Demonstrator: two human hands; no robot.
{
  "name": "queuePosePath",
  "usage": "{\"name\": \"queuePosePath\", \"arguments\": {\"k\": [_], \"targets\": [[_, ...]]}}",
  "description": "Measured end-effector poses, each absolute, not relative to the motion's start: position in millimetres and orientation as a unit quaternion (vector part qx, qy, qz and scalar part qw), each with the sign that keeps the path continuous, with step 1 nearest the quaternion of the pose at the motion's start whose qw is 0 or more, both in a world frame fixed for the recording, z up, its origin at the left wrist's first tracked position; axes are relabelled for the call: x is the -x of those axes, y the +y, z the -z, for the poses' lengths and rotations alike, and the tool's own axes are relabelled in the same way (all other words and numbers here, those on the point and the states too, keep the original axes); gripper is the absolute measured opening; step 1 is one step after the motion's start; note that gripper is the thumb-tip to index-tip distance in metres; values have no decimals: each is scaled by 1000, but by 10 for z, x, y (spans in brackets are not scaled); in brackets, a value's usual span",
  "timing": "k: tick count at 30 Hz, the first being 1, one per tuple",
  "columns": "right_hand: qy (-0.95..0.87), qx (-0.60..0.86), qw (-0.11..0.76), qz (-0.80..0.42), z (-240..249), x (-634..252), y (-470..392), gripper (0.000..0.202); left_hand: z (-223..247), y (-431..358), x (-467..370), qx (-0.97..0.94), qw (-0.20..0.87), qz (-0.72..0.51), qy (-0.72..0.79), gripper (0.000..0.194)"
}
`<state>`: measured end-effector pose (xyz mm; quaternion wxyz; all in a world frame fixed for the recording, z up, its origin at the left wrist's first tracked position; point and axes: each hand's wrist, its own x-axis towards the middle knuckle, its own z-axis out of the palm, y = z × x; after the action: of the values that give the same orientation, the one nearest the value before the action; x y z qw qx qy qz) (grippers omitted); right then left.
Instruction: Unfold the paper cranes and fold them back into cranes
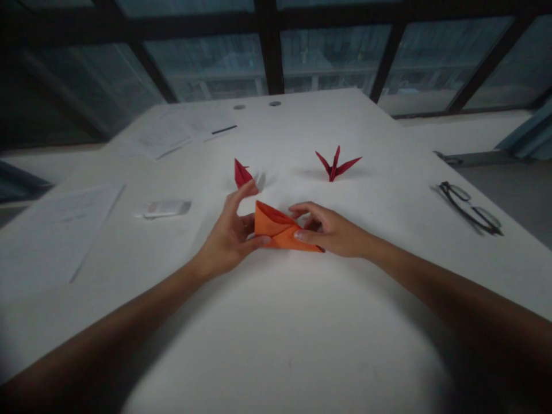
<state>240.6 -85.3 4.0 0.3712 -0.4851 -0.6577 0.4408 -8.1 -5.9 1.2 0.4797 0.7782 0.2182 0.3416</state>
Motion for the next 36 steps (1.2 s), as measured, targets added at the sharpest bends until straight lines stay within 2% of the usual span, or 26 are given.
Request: {"name": "queuePosePath", "arguments": {"k": [2, 4, 7, 9, 12, 14, 19, 26, 33, 36], "targets": [[-652, 468, 356, -479, -77, -2376, -859, 30, -20, -39, 77, -778, 469, -349, 229, 91], [-640, 482, 360, -477, -81, -2328, -866, 27, -14, -25, 71, -792, 415, -369, 252, 89], [-636, 531, 385, -407, -54, -2243, -882, 27, -3, -47, 49, -806, 267, -420, 321, 83], [-638, 573, 403, -320, -43, -2188, -904, 22, -2, -91, 27, -796, 227, -439, 348, 71], [-651, 607, 405, -210, -54, -2109, -962, 14, -9, -174, -14, -782, 336, -412, 326, 43], [-676, 591, 405, -171, -73, -2056, -1014, 6, -15, -223, -38, -764, 427, -375, 306, 31], [-749, 520, 371, -175, -99, -1958, -1128, 24, -33, -283, -61, -710, 561, -333, 263, 31], [-747, 520, 383, -156, -55, -1982, -1144, 31, -33, -247, -65, -695, 592, -340, 226, 28], [-742, 519, 371, -207, -22, -2003, -1144, 39, -53, -169, -39, -683, 594, -344, 249, 16], [-738, 506, 408, -181, -13, -2012, -1146, 36, -23, -162, -50, -660, 603, -360, 266, 17]]}}
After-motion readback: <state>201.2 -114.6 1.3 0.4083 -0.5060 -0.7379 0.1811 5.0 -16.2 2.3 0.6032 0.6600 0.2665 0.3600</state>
